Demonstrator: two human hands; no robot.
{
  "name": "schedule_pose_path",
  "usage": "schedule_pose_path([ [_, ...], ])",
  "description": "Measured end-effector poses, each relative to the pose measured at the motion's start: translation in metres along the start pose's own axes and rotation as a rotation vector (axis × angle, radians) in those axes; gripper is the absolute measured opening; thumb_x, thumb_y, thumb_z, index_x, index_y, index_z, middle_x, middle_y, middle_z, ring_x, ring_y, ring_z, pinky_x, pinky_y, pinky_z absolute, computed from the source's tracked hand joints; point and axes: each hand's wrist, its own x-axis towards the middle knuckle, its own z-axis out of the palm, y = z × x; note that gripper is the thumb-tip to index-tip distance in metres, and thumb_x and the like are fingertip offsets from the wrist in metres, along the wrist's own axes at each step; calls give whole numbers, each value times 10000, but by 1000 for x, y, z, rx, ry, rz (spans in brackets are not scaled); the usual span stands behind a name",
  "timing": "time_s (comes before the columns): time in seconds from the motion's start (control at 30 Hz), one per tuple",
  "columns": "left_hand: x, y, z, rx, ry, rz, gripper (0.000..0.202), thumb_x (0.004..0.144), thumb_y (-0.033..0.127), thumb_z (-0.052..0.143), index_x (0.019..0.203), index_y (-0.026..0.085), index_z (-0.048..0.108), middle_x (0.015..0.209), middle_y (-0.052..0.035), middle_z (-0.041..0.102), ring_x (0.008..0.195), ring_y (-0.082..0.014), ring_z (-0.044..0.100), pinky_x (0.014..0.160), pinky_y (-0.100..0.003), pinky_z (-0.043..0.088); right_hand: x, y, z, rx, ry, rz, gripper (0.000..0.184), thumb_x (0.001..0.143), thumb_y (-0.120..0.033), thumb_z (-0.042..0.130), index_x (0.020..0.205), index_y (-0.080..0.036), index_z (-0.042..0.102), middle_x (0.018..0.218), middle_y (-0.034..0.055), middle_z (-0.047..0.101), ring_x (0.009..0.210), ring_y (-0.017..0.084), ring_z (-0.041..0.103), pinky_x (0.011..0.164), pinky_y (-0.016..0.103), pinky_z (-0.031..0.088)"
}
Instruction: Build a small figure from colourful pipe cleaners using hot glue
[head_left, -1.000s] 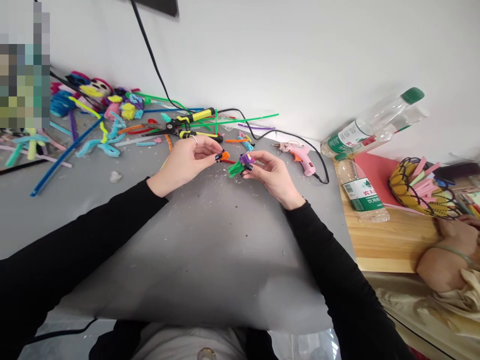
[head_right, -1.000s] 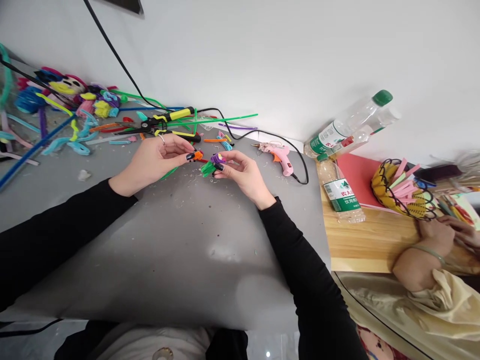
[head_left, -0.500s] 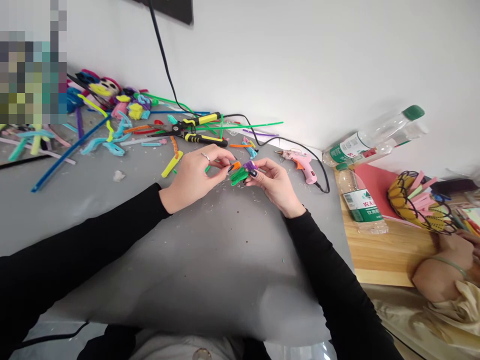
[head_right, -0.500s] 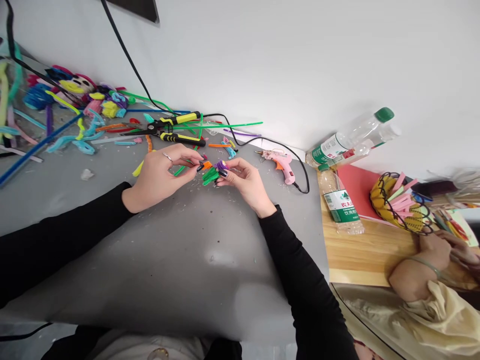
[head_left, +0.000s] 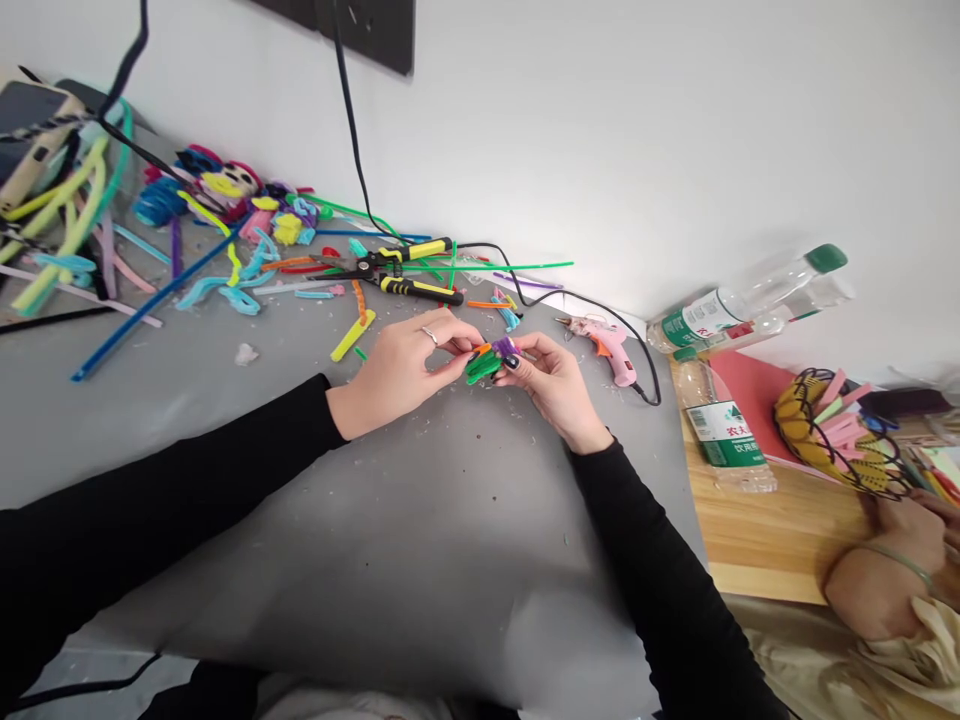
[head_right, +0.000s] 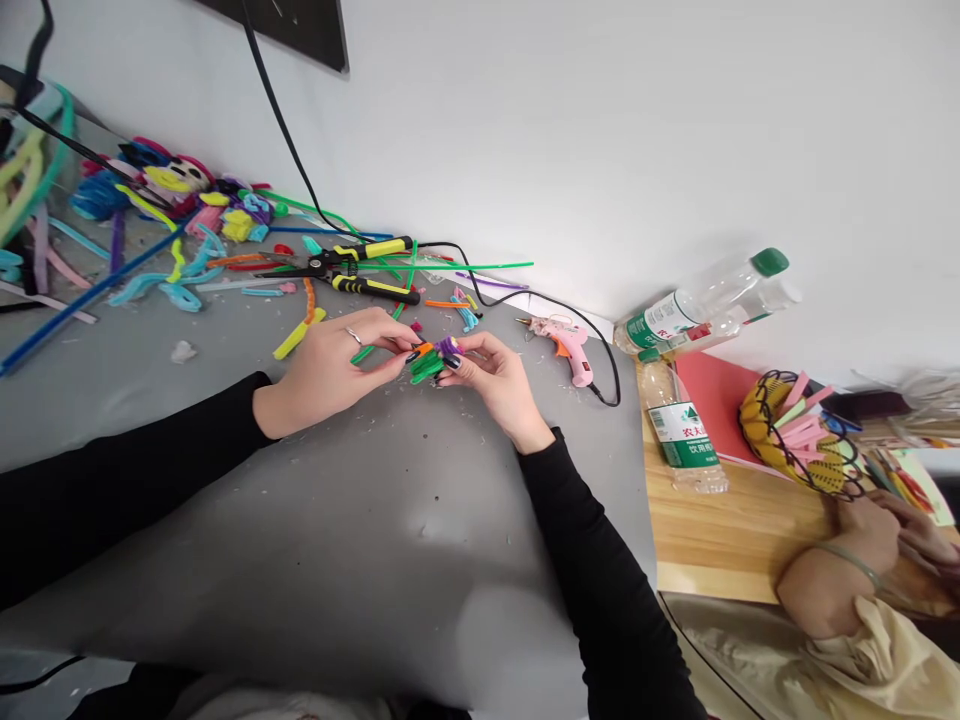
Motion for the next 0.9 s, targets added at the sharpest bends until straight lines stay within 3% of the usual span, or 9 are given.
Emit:
schedule_pose_path([
  [0.3, 0, -9, 2, 56, 29, 135, 95, 954, 219, 665, 972, 178, 749, 900, -38, 774, 791, -152, 719, 784, -267, 591, 1, 1, -1, -13, -12, -2, 399, 744, -476, 897, 938, -204, 678, 860, -1, 737, 701, 124, 723, 751, 302, 667],
  [0.63, 0, -8, 0, 76, 7, 157, 168, 989, 244, 634, 961, 185, 789, 907, -53, 762, 757, -143, 681, 691, -262, 533, 1, 6, -4, 0, -30, -1, 396, 753, -452, 898, 966, -205, 674, 895, 10, 762, 721, 138, 745, 802, 338, 672],
  [0.9, 1, -8, 0, 106, 74, 86, 149, 960, 310, 672, 916, 193, 753, 886, -44, 750, 831, -171, 693, 699, -264, 553, 1, 5, -2, 10, -36, -53, 347, 767, -412, 897, 965, -219, 687, 950, 5, 742, 785, 134, 740, 814, 328, 675],
])
